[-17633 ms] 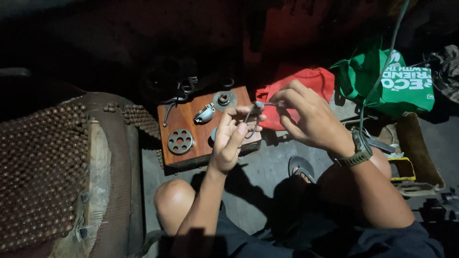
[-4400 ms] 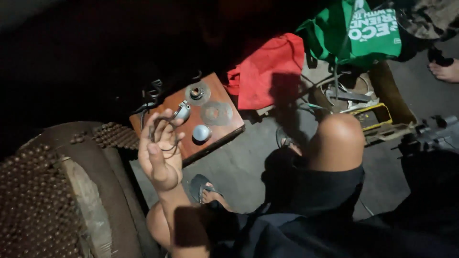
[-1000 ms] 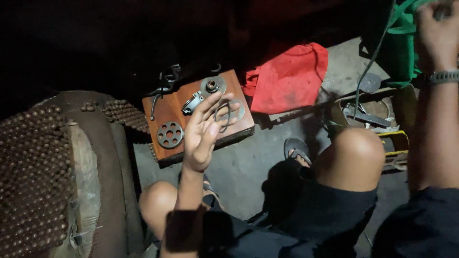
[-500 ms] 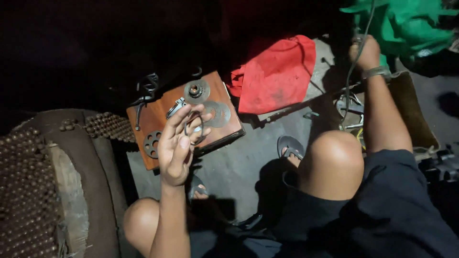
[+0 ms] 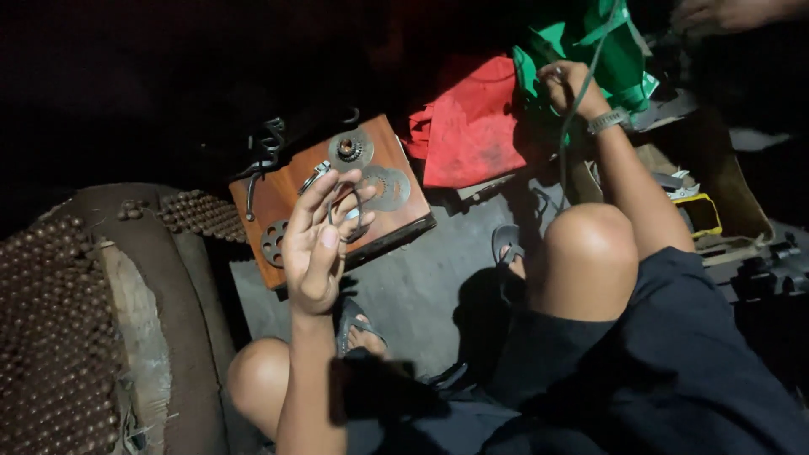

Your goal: The person is cleaning and inspecting small engine components, specifically a piston and its rings, at a workbench.

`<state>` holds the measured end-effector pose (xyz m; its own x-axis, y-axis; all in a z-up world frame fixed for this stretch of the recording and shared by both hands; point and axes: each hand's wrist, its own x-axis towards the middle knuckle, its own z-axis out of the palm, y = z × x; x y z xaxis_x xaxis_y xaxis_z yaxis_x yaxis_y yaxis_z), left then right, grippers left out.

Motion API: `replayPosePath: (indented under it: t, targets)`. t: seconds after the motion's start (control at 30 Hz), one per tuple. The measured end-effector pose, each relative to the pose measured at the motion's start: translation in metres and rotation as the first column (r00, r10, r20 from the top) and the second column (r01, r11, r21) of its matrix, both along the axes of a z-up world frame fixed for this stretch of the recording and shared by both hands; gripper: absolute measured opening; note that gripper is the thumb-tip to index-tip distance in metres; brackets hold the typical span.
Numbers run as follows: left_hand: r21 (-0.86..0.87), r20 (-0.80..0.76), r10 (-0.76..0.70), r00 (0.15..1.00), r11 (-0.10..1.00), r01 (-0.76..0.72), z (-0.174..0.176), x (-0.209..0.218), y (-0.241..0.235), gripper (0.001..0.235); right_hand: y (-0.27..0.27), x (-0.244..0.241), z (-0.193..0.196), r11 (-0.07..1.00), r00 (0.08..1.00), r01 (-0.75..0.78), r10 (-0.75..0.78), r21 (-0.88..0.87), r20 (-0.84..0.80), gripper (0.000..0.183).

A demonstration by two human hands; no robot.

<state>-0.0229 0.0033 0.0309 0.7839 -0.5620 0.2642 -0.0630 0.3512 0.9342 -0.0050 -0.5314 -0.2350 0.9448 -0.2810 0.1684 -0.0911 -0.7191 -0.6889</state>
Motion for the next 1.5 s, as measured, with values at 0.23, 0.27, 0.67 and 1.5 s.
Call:
replayPosePath:
  t: [0.23,0.27,0.67,1.5]
  targets:
    - [-0.065,0.021,-0.029,0.999,0.997,0.031,-0.001,0.001,0.000,0.054,-0.022,-0.035,0.056,0.956,0.915,0.268,-0.290,0.116,0.280,0.029]
    - [-0.072,0.022,-0.023,0.999,0.997,0.025,0.000,0.000,-0.001,0.054,-0.028,-0.037,0.068,0.959,0.916,0.262,-0.283,0.109,0.283,0.029]
    - [-0.198,0.022,-0.093,0.995,0.976,0.096,-0.004,0.002,-0.006,0.052,0.214,-0.097,0.340,0.979,0.857,-0.194,0.136,0.067,0.497,0.017]
    - [-0.311,-0.057,-0.120,0.991,0.946,0.097,-0.014,-0.004,-0.016,0.064,0.301,-0.067,0.291,0.876,0.820,-0.483,0.448,0.011,0.356,0.018]
